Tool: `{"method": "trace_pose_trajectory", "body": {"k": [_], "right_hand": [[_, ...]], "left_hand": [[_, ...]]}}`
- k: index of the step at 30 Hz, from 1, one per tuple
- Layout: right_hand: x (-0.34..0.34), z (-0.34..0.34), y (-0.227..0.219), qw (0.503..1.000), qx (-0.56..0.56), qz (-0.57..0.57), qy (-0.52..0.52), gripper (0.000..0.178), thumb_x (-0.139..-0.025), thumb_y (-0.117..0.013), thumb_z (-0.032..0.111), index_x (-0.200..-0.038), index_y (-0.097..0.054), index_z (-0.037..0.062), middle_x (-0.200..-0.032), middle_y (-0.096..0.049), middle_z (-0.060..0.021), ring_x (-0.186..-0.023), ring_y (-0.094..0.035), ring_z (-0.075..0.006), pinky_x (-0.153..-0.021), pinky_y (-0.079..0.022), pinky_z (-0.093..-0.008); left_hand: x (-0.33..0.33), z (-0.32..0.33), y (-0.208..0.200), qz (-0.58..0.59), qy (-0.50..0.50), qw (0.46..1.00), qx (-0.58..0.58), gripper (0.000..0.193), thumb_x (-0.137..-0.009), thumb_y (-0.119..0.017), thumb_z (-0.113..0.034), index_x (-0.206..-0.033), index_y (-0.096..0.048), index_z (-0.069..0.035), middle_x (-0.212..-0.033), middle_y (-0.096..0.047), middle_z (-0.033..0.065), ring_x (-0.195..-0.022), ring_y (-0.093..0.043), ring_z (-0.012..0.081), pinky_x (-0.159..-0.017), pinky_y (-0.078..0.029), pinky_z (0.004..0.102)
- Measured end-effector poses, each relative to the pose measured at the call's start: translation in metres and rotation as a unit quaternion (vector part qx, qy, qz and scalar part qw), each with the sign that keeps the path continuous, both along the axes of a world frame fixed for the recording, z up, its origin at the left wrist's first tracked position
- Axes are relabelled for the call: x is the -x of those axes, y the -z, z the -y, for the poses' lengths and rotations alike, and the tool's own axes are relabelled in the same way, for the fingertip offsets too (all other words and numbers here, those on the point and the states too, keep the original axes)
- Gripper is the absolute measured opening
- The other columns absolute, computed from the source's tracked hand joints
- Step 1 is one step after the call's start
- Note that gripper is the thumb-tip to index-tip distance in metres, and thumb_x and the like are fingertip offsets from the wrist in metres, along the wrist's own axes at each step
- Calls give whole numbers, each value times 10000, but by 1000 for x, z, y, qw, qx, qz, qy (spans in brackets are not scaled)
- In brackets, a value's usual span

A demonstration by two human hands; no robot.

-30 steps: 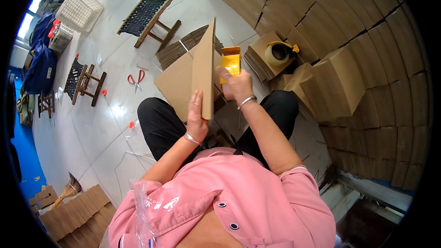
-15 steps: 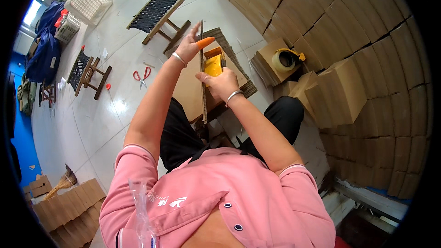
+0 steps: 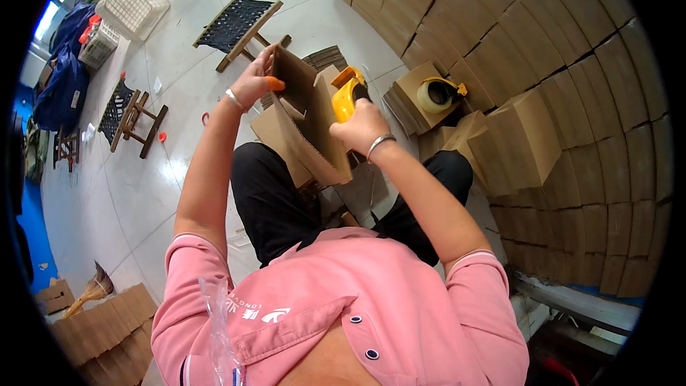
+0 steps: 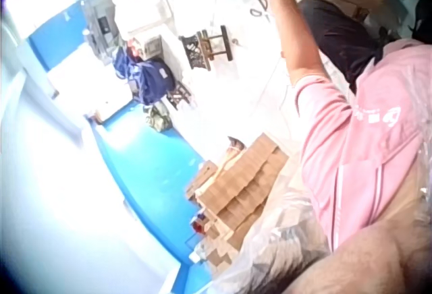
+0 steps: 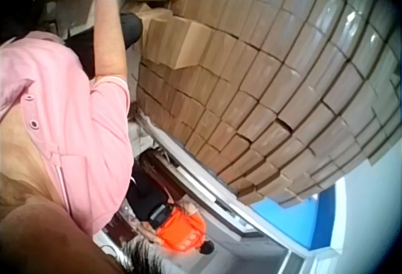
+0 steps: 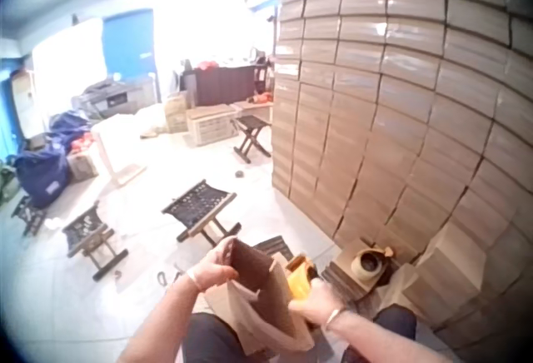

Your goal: The person assembles flat cardboard boxes by folding the flaps and sealing them with a handheld tape dispenser. After sealing each box, the person stacks the finished boxes onto a growing pile against the wall.

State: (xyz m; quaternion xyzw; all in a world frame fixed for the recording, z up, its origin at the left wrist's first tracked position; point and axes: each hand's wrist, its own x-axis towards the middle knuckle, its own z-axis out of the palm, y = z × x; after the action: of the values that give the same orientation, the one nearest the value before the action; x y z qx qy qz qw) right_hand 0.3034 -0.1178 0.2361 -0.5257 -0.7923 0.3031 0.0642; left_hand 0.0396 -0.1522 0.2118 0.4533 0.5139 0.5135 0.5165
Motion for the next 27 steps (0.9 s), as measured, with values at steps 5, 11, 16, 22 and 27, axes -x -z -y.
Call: {"method": "trace_pose_trajectory", "body": {"k": [5,11,16,22,27], "right_hand": [[-1,-52,-16,989,-105,-7,108,513,-626,-697,324,-969,-590,-43,-947,-656,-257,-894,-651,-377,-797,-525,-422],[18,-56,-11,996,-47,-5,73,573,-614,-736,365,-1008,-613,-32,-996,-663,-241,-933,-656,-339,-840,-517,-387],[15,-66,-6,996,-68,-32,51,568,-600,-757,408,-952,-646,-23,-959,-672,-224,-900,-661,-317,-800,-519,-371],[-66,-64,-6,919,162,-331,141,373,-709,-826,280,-893,-653,6,-807,-666,-48,-656,-622,-141,-614,-512,-307],[-84,-25,25,912,139,-328,202,424,-706,-827,356,-879,-663,5,-823,-667,-51,-717,-614,-126,-655,-484,-290]], "left_hand": [[-10,53,-7,-182,67,980,-31,847,-666,-517,164,-1453,-247,7,-1448,-367,99,-1333,-336,157,-1084,-278,284],[-31,41,5,-391,-159,905,46,388,-803,-705,-279,-1035,-616,19,-882,-662,223,-845,-640,367,-755,-496,406],[-43,12,-31,-598,-118,775,166,316,-836,-632,-339,-966,-672,-53,-1012,-664,169,-976,-626,339,-818,-499,417],[-39,10,-28,-622,-103,749,205,243,-858,-557,-253,-986,-703,-106,-1054,-671,132,-1005,-630,311,-854,-502,392],[-63,9,-36,-638,-72,731,231,248,-826,-523,-146,-971,-706,-63,-1045,-671,166,-1010,-642,307,-834,-518,379]]}}
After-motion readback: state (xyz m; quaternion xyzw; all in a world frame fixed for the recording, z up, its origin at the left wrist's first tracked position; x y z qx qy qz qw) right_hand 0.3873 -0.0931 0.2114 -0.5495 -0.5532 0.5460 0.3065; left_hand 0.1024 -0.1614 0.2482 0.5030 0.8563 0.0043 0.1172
